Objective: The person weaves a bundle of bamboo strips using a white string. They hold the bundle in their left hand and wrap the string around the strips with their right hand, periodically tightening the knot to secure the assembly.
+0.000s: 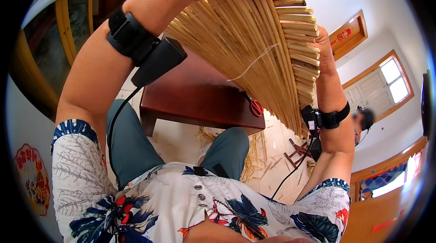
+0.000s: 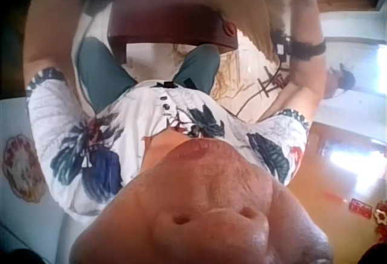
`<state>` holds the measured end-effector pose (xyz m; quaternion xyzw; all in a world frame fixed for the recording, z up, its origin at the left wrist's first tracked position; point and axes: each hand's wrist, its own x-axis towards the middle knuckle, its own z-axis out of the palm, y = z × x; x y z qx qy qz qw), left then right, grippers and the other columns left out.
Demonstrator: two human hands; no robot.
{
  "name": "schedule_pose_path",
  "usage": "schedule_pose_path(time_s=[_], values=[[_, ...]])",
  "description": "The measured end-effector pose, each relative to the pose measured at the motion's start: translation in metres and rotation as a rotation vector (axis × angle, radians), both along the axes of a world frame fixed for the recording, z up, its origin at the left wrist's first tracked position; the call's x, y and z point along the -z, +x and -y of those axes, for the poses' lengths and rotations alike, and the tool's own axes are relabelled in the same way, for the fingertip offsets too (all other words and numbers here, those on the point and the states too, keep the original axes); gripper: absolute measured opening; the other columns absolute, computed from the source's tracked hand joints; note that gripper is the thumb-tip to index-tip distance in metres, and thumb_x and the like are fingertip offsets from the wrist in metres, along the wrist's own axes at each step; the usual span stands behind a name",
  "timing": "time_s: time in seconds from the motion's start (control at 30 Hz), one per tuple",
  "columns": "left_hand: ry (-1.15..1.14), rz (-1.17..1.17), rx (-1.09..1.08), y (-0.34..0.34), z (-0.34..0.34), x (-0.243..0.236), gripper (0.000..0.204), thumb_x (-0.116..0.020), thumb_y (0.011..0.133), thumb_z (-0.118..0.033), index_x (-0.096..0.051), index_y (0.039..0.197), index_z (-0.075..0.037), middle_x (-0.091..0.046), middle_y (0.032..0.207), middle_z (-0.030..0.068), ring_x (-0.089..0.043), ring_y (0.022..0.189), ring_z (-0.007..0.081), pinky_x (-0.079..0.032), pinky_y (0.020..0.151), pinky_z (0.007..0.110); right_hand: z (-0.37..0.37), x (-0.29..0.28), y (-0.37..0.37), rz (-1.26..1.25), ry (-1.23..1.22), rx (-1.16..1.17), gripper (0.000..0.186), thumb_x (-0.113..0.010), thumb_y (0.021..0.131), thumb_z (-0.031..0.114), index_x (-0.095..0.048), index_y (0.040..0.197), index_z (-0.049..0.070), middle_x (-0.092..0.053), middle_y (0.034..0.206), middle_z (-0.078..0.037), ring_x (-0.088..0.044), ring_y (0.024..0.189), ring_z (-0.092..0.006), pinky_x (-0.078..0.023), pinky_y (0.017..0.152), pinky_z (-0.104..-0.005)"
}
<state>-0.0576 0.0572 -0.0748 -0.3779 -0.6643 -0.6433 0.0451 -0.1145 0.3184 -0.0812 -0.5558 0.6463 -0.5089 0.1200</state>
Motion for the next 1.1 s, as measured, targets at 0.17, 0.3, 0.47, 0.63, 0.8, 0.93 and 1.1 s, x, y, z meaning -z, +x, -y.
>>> schedule_pose_path(time_s=[0.17,0.3,0.47,0.63,0.8,0.93,1.1], values=[[-0.054,-0.022,0.008,-0.004,0.001,-0.009,0.028,-0.071,0.078,-0.01,-0.064,0.102,0.003,-0.067,0.088,0.0069,-0.062,0.08,0.0123,-0.049,0.074,0.025,-0.002,-0.005,0.007,-0.057,-0.046,0.006,0.024,-0.063,0.084,0.007,-0.064,0.107,0.0,-0.067,0.097,-0.004,-0.06,0.086,-0.0091,-0.05,0.077,-0.0226],[-0.075,-0.06,0.055,-0.013,0.002,-0.001,0.03,-0.071,0.078,-0.009,-0.063,0.103,0.004,-0.067,0.09,0.0079,-0.062,0.082,0.0133,-0.049,0.076,0.026,0.001,-0.004,0.007,-0.07,-0.012,0.066,0.022,-0.061,0.086,0.007,-0.065,0.106,0.0,-0.067,0.095,-0.003,-0.06,0.085,-0.0083,-0.05,0.075,-0.0222],[-0.07,-0.125,0.174,-0.019,0.003,0.001,0.032,-0.069,0.077,-0.005,-0.062,0.106,0.005,-0.066,0.093,0.0086,-0.062,0.085,0.0146,-0.049,0.078,0.026,0.002,-0.009,0.005,-0.019,0.027,0.051,0.021,-0.06,0.086,0.007,-0.065,0.105,0.0,-0.067,0.094,-0.003,-0.061,0.082,-0.0077,-0.05,0.074,-0.0219],[-0.059,-0.156,0.208,-0.024,0.01,0.008,0.034,-0.068,0.076,-0.001,-0.062,0.108,0.003,-0.066,0.095,0.0094,-0.062,0.086,0.0152,-0.049,0.079,0.026,0.01,-0.007,0.001,-0.009,0.053,-0.001,0.021,-0.061,0.086,0.008,-0.065,0.105,0.001,-0.066,0.094,-0.002,-0.06,0.084,-0.0076,-0.05,0.076,-0.0223],[-0.004,-0.132,0.246,-0.029,0.013,0.019,0.032,-0.067,0.076,0.002,-0.062,0.107,0.004,-0.065,0.095,0.0096,-0.062,0.086,0.0161,-0.05,0.08,0.027,0.01,-0.005,-0.01,0.008,0.145,0.005,0.025,-0.06,0.085,0.007,-0.064,0.109,0.003,-0.065,0.098,-0.002,-0.058,0.087,-0.0071,-0.048,0.078,-0.0216],[-0.004,-0.168,0.294,-0.035,0.021,0.032,0.031,-0.067,0.075,0.002,-0.062,0.106,0.004,-0.065,0.093,0.0095,-0.062,0.085,0.0166,-0.05,0.079,0.027,0.021,-0.012,-0.01,-0.128,0.266,0.032,0.027,-0.059,0.086,0.005,-0.062,0.113,0.003,-0.065,0.099,-0.001,-0.057,0.089,-0.0068,-0.047,0.081,-0.0222],[0.012,-0.179,0.394,-0.039,0.03,0.037,0.029,-0.067,0.074,0.004,-0.063,0.102,0.003,-0.066,0.093,0.0092,-0.062,0.084,0.0159,-0.05,0.078,0.027,0.032,-0.009,-0.014,-0.272,0.227,-0.027,0.025,-0.054,0.09,0.003,-0.06,0.114,0.0,-0.065,0.1,-0.001,-0.057,0.09,-0.0073,-0.046,0.081,-0.0215]])
